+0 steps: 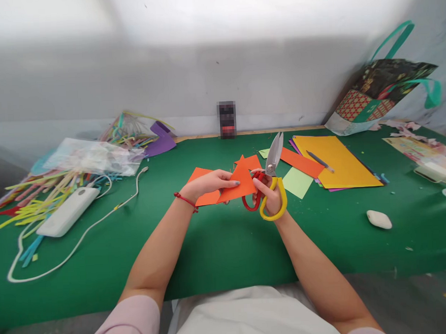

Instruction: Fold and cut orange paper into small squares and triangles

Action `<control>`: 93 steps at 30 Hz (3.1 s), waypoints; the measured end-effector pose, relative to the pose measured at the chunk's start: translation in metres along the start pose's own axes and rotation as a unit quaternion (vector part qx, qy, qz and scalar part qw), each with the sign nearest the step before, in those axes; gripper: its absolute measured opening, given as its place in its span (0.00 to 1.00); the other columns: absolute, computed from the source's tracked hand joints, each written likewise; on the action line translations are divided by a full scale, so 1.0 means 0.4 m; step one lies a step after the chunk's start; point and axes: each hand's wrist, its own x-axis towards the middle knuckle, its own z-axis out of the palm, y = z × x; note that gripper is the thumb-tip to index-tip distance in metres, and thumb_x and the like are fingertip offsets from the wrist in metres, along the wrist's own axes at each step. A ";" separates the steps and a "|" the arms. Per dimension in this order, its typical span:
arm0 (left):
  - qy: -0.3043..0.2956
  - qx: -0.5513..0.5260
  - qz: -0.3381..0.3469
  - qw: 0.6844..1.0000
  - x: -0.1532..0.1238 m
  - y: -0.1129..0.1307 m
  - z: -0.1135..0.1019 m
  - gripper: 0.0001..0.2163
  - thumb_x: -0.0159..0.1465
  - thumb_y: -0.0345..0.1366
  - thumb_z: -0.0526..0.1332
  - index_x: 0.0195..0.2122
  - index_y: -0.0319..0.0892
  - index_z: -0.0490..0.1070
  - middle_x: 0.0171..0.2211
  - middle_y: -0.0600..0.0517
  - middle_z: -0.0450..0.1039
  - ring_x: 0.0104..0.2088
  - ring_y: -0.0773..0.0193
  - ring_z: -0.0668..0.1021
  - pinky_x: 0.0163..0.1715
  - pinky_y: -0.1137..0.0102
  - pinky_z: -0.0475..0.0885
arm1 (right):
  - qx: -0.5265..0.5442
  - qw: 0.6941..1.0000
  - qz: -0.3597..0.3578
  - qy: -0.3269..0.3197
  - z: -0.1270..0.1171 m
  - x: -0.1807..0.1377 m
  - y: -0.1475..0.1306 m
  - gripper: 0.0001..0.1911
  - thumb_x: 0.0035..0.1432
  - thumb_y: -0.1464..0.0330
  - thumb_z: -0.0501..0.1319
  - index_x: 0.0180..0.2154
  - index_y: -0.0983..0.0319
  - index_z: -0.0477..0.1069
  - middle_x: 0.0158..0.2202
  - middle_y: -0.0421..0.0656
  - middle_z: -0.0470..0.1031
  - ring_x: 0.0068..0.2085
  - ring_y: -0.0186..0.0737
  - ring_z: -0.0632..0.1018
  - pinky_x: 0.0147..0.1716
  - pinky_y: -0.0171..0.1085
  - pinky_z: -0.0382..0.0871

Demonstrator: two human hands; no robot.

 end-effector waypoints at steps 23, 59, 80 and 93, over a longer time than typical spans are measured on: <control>-0.059 0.021 0.008 0.998 0.003 -0.003 -0.006 0.15 0.54 0.47 0.62 0.22 0.40 0.72 0.19 0.55 0.69 0.19 0.71 0.69 0.31 0.70 0.70 | -0.086 0.995 -0.042 0.009 0.003 0.004 0.008 0.14 0.51 0.61 0.63 0.39 0.58 0.67 0.26 0.38 0.66 0.25 0.35 0.71 0.21 0.35 0.66; 0.035 0.078 0.110 0.990 0.010 0.000 0.012 0.18 0.58 0.50 0.56 0.22 0.41 0.59 0.22 0.56 0.56 0.24 0.69 0.64 0.22 0.73 0.58 | -0.076 0.995 0.014 -0.071 0.000 0.003 0.039 0.19 0.48 0.62 0.65 0.42 0.60 0.67 0.27 0.39 0.70 0.29 0.37 0.73 0.30 0.38 0.70; 0.054 0.066 0.118 0.989 0.024 -0.004 0.017 0.19 0.58 0.51 0.54 0.20 0.41 0.55 0.20 0.57 0.56 0.22 0.71 0.64 0.22 0.73 0.60 | -0.068 0.994 0.017 -0.086 0.003 0.002 0.034 0.19 0.49 0.62 0.65 0.42 0.58 0.65 0.24 0.36 0.67 0.26 0.35 0.72 0.28 0.37 0.70; 0.082 0.078 0.143 0.983 0.030 -0.008 0.023 0.17 0.60 0.46 0.52 0.19 0.41 0.54 0.19 0.57 0.55 0.21 0.72 0.62 0.21 0.74 0.58 | -0.066 0.994 0.015 -0.085 0.008 -0.001 0.021 0.19 0.48 0.62 0.65 0.42 0.57 0.63 0.25 0.36 0.68 0.26 0.35 0.71 0.27 0.36 0.68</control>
